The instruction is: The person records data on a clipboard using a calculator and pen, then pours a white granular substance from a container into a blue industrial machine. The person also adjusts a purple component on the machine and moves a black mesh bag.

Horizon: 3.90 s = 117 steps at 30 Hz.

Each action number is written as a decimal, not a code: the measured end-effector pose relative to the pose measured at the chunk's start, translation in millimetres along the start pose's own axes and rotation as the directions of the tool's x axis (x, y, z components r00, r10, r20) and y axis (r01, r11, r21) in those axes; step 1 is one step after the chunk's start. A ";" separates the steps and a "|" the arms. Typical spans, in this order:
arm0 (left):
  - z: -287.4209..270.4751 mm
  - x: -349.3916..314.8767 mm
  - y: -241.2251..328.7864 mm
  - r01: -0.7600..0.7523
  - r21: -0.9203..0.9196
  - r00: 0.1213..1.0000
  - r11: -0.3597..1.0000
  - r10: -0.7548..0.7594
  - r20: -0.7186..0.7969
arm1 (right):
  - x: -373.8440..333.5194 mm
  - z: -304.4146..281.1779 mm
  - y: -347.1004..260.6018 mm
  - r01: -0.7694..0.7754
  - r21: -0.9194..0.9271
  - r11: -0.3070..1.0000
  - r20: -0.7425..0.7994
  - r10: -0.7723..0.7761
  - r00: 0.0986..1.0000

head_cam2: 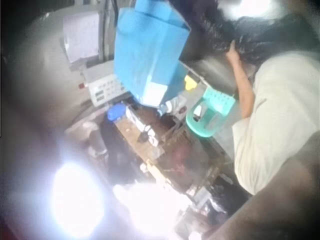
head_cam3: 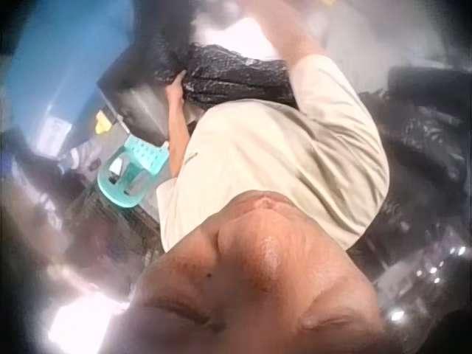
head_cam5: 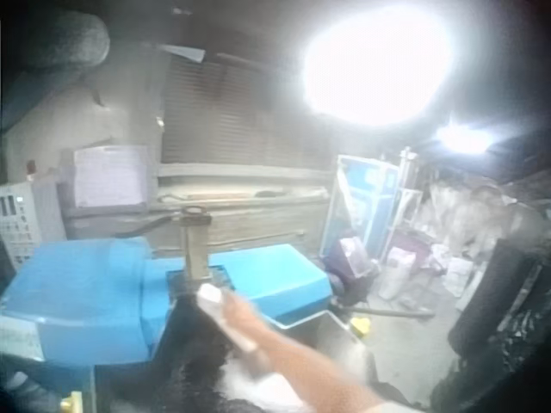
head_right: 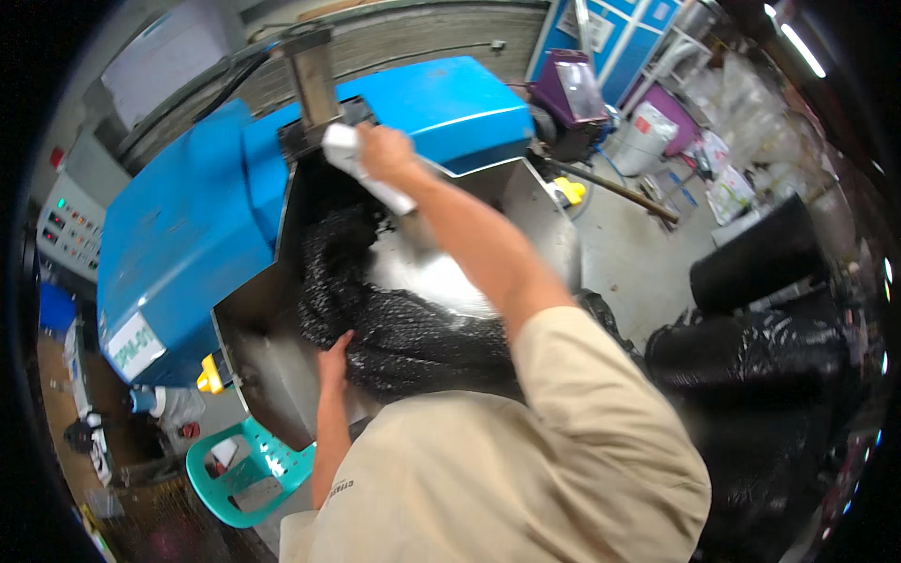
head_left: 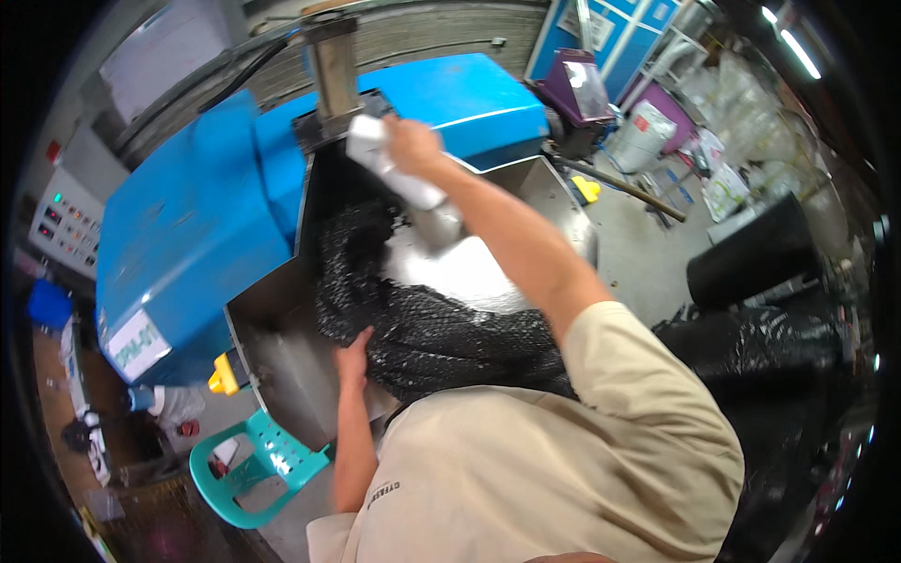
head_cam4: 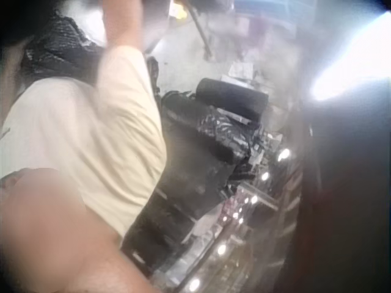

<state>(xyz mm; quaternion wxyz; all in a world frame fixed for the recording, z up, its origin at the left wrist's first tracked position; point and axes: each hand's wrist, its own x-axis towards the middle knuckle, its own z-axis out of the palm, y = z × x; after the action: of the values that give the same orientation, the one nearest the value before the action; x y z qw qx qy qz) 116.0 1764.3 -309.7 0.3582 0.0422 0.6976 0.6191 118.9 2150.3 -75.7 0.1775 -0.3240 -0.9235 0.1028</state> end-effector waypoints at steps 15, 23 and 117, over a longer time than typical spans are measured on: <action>4.5 -18.7 1.2 -0.009 0.152 0.995 0.988 0.024 -0.099 | -16.6 97.8 -65.9 0.166 0.033 0.985 -0.175 -0.158 0.972; 7.2 -18.8 21.3 -0.008 0.102 0.997 0.995 0.015 -0.075 | -69.7 -4.4 24.5 0.249 0.103 0.963 -0.411 -0.186 0.892; -8.9 -34.5 -16.3 -0.123 0.197 0.991 0.973 0.132 -0.037 | -44.0 -108.2 -26.1 0.357 -0.264 0.896 0.156 -0.325 0.933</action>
<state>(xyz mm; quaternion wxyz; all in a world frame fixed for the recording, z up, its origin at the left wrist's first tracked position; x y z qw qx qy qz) 142.9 1735.8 -309.0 0.2943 0.1062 0.7594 0.5704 179.0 2110.4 19.8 0.0933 -0.1734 -0.9792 -0.0482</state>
